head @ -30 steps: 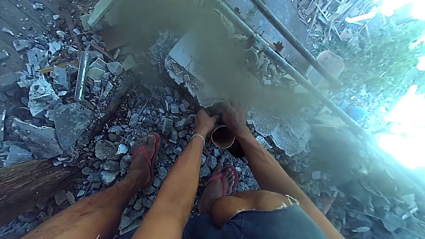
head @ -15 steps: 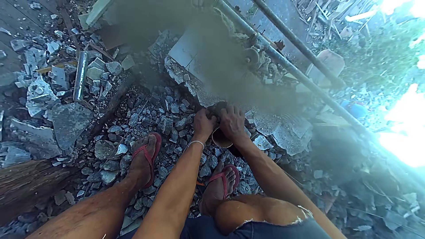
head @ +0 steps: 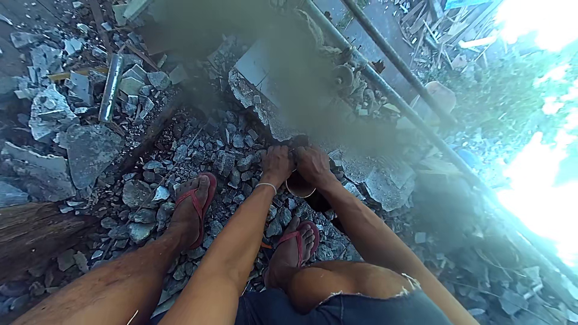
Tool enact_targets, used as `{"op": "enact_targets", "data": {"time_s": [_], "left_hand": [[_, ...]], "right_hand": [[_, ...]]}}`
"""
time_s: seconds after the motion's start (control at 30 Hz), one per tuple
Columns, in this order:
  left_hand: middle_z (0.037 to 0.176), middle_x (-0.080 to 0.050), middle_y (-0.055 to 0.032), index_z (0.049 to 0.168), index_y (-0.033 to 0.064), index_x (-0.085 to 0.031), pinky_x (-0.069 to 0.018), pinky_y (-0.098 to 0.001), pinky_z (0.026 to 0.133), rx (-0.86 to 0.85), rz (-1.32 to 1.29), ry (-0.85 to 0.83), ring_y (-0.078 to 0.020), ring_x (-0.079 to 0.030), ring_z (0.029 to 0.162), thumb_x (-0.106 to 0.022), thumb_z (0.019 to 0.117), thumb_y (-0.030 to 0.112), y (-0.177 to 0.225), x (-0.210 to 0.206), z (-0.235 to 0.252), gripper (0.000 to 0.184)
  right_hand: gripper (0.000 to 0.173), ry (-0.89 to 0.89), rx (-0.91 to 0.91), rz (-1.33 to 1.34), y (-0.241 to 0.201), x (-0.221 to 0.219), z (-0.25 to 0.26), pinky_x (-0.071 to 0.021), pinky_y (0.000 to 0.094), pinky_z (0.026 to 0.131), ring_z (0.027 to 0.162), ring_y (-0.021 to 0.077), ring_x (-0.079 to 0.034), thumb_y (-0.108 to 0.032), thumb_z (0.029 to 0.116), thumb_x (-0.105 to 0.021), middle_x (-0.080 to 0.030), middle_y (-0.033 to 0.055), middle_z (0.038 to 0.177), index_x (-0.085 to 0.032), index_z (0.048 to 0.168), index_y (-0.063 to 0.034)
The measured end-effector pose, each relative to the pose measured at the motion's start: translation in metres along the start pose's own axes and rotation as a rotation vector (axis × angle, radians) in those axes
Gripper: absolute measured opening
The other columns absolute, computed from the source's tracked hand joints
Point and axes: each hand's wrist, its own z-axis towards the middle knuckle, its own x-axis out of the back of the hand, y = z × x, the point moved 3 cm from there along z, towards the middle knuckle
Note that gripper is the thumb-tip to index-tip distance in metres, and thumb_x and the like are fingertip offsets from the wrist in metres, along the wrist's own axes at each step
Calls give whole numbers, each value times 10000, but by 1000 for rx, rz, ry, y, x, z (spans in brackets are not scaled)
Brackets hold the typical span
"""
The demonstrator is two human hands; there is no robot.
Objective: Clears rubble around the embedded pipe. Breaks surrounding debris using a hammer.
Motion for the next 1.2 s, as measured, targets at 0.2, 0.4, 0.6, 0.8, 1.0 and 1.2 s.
{"op": "enact_targets", "data": {"time_s": [0.2, 0.4, 0.6, 0.8, 1.0, 1.2], "left_hand": [[1042, -709, -90, 1022, 119, -714, -474, -561, 889, -55, 100, -136, -330, -629, 1092, -498, 1021, 377, 17, -6, -1, 337], [967, -704, -86, 992, 135, -709, -449, -556, 851, -113, 135, -83, -329, -633, 1015, -521, 1008, 403, 21, -8, -2, 328], [992, -686, -101, 1058, 144, -702, -482, -549, 826, -226, 185, 59, -341, -639, 1002, -556, 1035, 386, 6, -8, 6, 284], [1030, -728, -91, 1077, 127, -710, -491, -527, 922, -126, 22, -28, -315, -661, 1062, -552, 1056, 407, -12, 13, 20, 322], [1158, -741, -87, 1286, 211, -700, -496, -574, 1002, -71, -198, -94, -318, -675, 1121, -621, 1027, 329, -5, 2, 16, 295], [931, -730, -113, 1086, 128, -723, -561, -574, 843, -50, -215, 76, -324, -707, 924, -595, 1032, 349, -16, 4, -12, 261]], "right_hand": [[190, -32, -142, -28, 1, -2, -29, -568, 528, 695, 972, 366, -703, -178, 962, -572, -726, 147, 938, -708, 941, -47], [187, -26, -151, -43, 13, 24, -15, -566, 558, 644, 971, 394, -687, -263, 995, -639, -697, 153, 1003, -693, 1049, -93], [113, 72, -14, -61, 27, 16, -5, -570, 532, 624, 972, 363, -683, -172, 962, -667, -689, 125, 1030, -738, 1047, -148], [53, -6, -88, -3, 12, 29, -12, -556, 568, 621, 930, 385, -678, -137, 920, -700, -682, 139, 989, -705, 973, -130], [96, -167, -213, -31, 5, 33, -6, -525, 611, 576, 821, 411, -695, -196, 896, -706, -700, 178, 873, -715, 901, -100], [144, -256, -202, -101, 6, 21, -17, -546, 616, 707, 968, 395, -692, -196, 881, -710, -726, 147, 1017, -729, 993, -108]]}}
